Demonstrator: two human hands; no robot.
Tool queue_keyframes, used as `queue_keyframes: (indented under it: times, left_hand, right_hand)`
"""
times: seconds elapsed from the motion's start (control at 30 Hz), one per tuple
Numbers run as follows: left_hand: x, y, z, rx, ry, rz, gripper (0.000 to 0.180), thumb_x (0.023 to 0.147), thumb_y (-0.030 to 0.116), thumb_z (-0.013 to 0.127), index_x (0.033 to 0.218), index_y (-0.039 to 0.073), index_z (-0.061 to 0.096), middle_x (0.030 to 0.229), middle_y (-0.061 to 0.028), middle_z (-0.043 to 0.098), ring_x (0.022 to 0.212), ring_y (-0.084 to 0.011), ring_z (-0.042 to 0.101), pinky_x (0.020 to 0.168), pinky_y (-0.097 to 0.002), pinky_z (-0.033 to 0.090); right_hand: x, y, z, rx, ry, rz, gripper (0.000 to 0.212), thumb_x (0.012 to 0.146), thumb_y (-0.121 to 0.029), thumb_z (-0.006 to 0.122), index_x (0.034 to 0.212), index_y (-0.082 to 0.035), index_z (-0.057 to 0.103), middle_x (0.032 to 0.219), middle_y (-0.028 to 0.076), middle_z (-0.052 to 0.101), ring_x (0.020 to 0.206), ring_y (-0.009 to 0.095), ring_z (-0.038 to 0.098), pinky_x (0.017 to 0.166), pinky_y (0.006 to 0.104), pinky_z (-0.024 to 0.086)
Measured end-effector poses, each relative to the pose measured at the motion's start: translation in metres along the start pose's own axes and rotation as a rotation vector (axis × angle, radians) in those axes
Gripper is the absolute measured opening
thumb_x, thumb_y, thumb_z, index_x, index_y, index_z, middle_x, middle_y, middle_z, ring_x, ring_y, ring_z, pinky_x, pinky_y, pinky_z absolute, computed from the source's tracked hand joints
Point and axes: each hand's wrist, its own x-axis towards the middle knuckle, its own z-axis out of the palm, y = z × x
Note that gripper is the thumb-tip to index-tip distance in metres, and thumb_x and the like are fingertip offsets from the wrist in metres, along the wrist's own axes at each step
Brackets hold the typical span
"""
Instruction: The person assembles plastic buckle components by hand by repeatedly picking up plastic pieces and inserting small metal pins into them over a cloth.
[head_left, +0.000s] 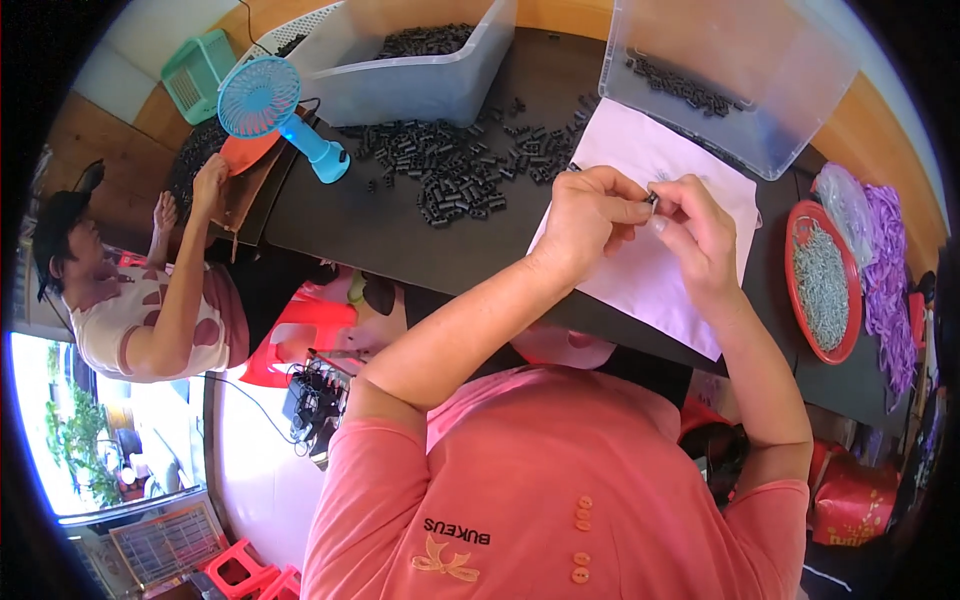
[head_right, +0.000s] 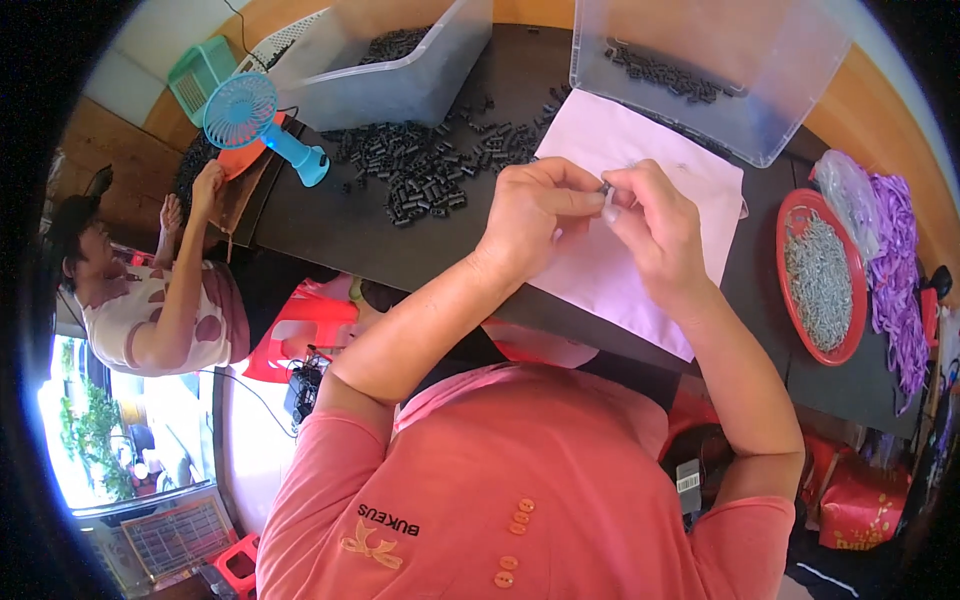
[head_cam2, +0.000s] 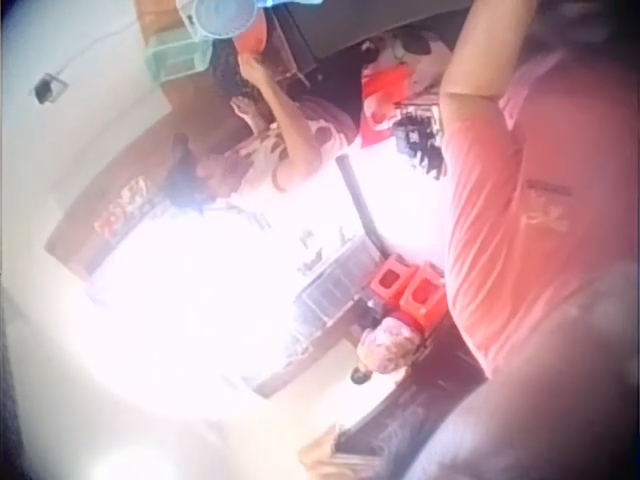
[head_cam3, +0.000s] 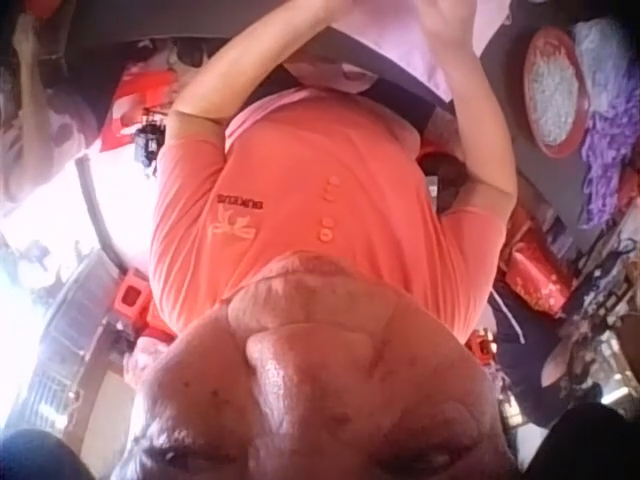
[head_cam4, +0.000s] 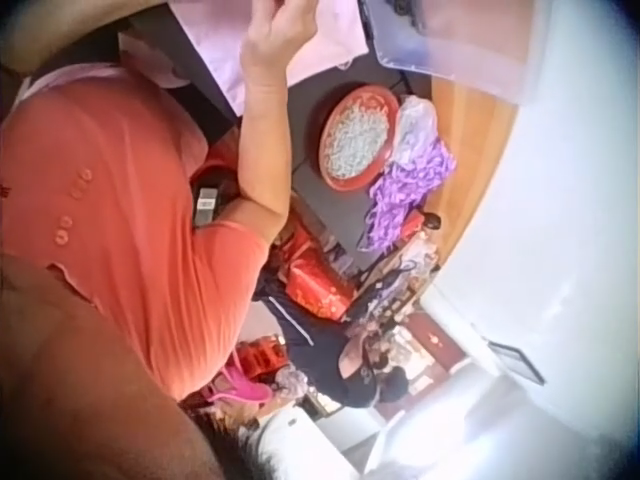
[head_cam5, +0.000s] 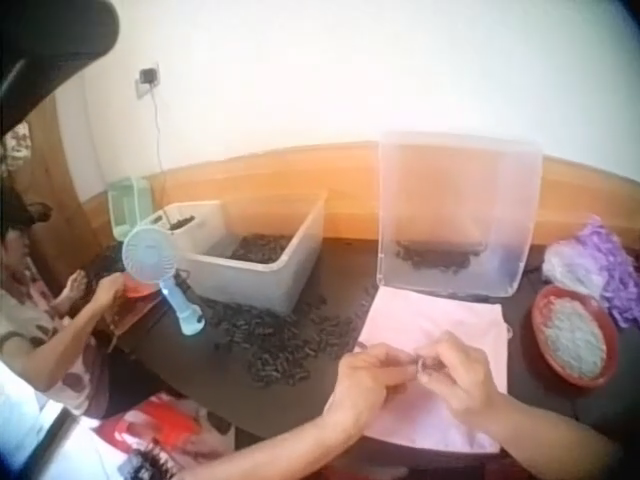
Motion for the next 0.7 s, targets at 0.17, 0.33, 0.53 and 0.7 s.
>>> queue_keyframes:
  times: [0.17,0.33,0.53,0.7]
  left_hand:
    - [0.013,-0.014,-0.002,-0.169,-0.070,0.034,0.010,0.080,0.000,0.067,0.089,-0.005,0.066,0.079,-0.0119,0.068,0.066,-0.0181,0.065,0.059,-0.0266,0.050]
    - [0.014,-0.008,-0.005,-0.267,-0.191,-0.021,0.011,0.082,-0.001,0.064,0.090,-0.009,0.066,0.081,-0.0150,0.067,0.066,-0.0194,0.063,0.056,-0.0285,0.050]
    - [0.014,-0.007,-0.002,-0.354,-0.272,-0.106,0.020,0.089,0.008,0.061,0.092,-0.012,0.064,0.086,-0.0165,0.066,0.064,-0.0205,0.061,0.054,-0.0297,0.049]
    - [0.013,-0.008,-0.006,-0.321,-0.286,-0.115,0.024,0.094,0.014,0.056,0.097,-0.009,0.063,0.091,-0.0140,0.065,0.068,-0.0219,0.062,0.056,-0.0329,0.050]
  right_hand:
    - [0.000,0.005,0.014,-0.332,0.185,-0.194,0.032,0.068,-0.010,0.071,0.095,-0.005,0.055,0.080,0.011,0.054,0.069,0.027,0.058,0.059,0.0346,0.046]
    - [0.005,0.021,0.019,-0.456,0.288,-0.337,0.025,0.061,-0.007,0.069,0.080,-0.009,0.053,0.070,0.005,0.051,0.059,0.023,0.055,0.053,0.0346,0.044]
    - [0.000,0.018,0.013,-0.202,0.265,-0.173,0.028,0.058,-0.008,0.073,0.077,-0.009,0.053,0.069,0.004,0.053,0.055,0.019,0.055,0.049,0.0317,0.043]
    - [-0.004,0.014,0.008,-0.176,0.234,-0.093,0.028,0.058,-0.009,0.074,0.075,-0.009,0.052,0.066,0.004,0.051,0.054,0.020,0.054,0.049,0.0312,0.042]
